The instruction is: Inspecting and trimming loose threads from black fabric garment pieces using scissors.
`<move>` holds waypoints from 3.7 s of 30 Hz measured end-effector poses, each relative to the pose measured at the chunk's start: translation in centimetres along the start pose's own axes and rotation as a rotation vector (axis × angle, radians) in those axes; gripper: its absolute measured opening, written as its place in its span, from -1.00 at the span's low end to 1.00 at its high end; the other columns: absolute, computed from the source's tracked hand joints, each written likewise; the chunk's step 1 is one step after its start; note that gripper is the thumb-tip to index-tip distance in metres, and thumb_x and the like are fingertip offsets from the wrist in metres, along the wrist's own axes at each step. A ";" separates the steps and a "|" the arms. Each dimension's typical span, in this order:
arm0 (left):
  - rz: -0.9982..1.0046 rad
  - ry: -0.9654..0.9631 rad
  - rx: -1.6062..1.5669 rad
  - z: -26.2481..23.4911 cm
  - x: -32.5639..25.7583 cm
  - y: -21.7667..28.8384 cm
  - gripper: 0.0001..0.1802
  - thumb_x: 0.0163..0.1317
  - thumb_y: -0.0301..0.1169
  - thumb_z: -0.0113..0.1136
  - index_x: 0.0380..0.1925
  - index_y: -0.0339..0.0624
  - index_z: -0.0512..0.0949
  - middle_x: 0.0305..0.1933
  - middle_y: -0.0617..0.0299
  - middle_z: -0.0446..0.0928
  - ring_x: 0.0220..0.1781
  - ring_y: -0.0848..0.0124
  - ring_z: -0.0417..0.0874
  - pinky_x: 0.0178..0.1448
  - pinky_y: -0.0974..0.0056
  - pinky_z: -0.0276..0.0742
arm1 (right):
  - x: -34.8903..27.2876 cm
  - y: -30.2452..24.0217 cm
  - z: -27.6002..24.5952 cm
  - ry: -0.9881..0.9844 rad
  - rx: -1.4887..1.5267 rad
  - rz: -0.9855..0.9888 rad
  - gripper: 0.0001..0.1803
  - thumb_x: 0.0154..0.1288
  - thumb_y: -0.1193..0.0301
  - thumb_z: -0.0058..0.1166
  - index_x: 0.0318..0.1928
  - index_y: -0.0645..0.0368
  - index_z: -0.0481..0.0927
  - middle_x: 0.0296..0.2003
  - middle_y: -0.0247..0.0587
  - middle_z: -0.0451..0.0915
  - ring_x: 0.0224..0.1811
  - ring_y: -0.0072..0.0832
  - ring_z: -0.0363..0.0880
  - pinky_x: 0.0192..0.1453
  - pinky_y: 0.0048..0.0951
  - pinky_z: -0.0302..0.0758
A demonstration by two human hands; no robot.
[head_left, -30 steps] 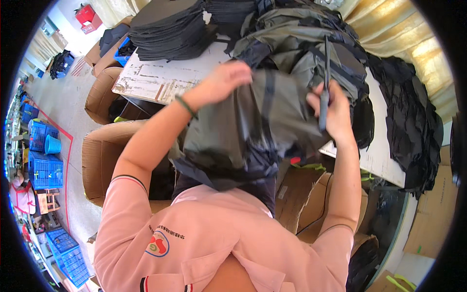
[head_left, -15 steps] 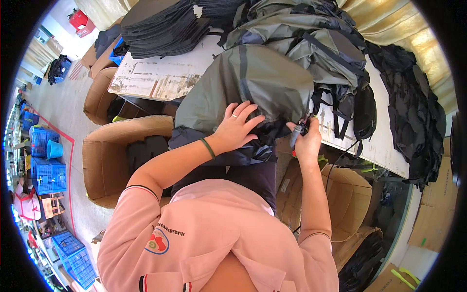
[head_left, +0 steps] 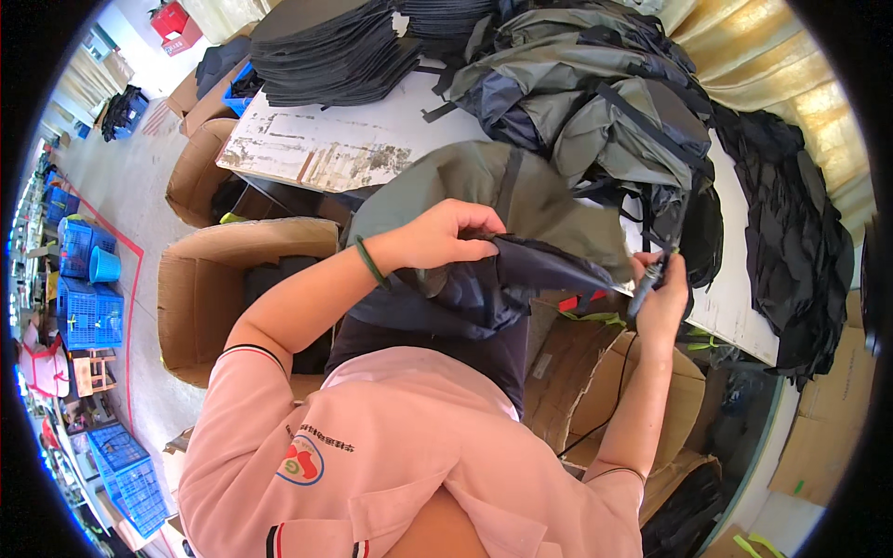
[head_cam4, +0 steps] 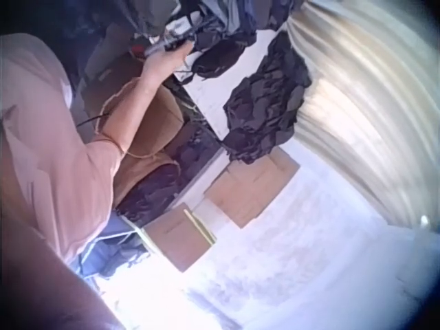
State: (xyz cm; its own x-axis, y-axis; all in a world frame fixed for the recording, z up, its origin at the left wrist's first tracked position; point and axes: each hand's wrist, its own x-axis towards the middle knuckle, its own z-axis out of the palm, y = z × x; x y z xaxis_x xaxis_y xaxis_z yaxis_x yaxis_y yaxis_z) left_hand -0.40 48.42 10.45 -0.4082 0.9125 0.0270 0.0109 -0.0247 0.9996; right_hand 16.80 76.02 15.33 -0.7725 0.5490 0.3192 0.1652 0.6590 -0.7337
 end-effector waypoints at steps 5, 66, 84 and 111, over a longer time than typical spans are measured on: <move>-0.079 -0.025 -0.216 -0.2 -0.9 2.0 -0.76 0.17 -0.59 0.19 -0.13 -0.31 0.55 -0.24 0.35 0.58 -0.20 0.63 0.53 -0.07 0.47 0.46 | 0.7 -6.0 -2.9 -0.204 -0.409 -0.403 -0.63 -0.14 0.52 0.32 -0.25 0.20 0.48 -0.51 -0.21 0.52 -0.49 -0.29 0.50 -0.32 -0.33 0.43; 0.255 0.274 0.939 0.0 -10.5 -4.0 -0.55 0.04 -0.36 0.34 -0.02 -0.08 0.50 0.12 0.10 0.41 0.15 0.11 0.43 0.22 0.09 0.34 | 2.2 -6.6 3.8 -0.675 -0.262 -0.251 -0.60 -0.13 0.69 0.18 -0.18 0.20 0.45 -0.35 -0.04 0.57 -0.28 -0.06 0.58 -0.16 -0.35 0.47; -0.153 0.128 1.125 1.8 -15.6 -8.0 -0.68 0.04 -0.33 0.30 -0.16 -0.03 0.55 -0.29 0.20 0.53 -0.19 0.18 0.58 -0.15 0.13 0.45 | 1.9 -3.2 3.1 -0.558 -0.077 -0.076 -0.71 0.04 0.62 0.27 -0.30 0.21 0.40 -0.46 -0.42 0.35 -0.39 -0.64 0.27 -0.27 -0.61 0.27; 0.116 0.414 1.134 5.5 -8.3 -7.9 -0.76 -0.01 -0.25 0.36 -0.45 -0.01 0.48 -0.32 0.27 0.36 -0.12 0.28 0.45 -0.06 0.19 0.27 | 1.0 -1.6 2.6 -0.490 -0.096 -0.054 -0.76 0.09 0.60 0.24 -0.32 0.18 0.41 -0.48 -0.51 0.34 -0.41 -0.72 0.28 -0.29 -0.66 0.27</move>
State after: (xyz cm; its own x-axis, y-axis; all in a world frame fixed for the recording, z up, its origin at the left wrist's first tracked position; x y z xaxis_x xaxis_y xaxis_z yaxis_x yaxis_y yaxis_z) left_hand 7.90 43.26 2.38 -0.6107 0.7236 0.3216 0.7752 0.4635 0.4292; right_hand 14.18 74.19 15.24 -0.9749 0.2218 0.0192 0.1547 0.7367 -0.6583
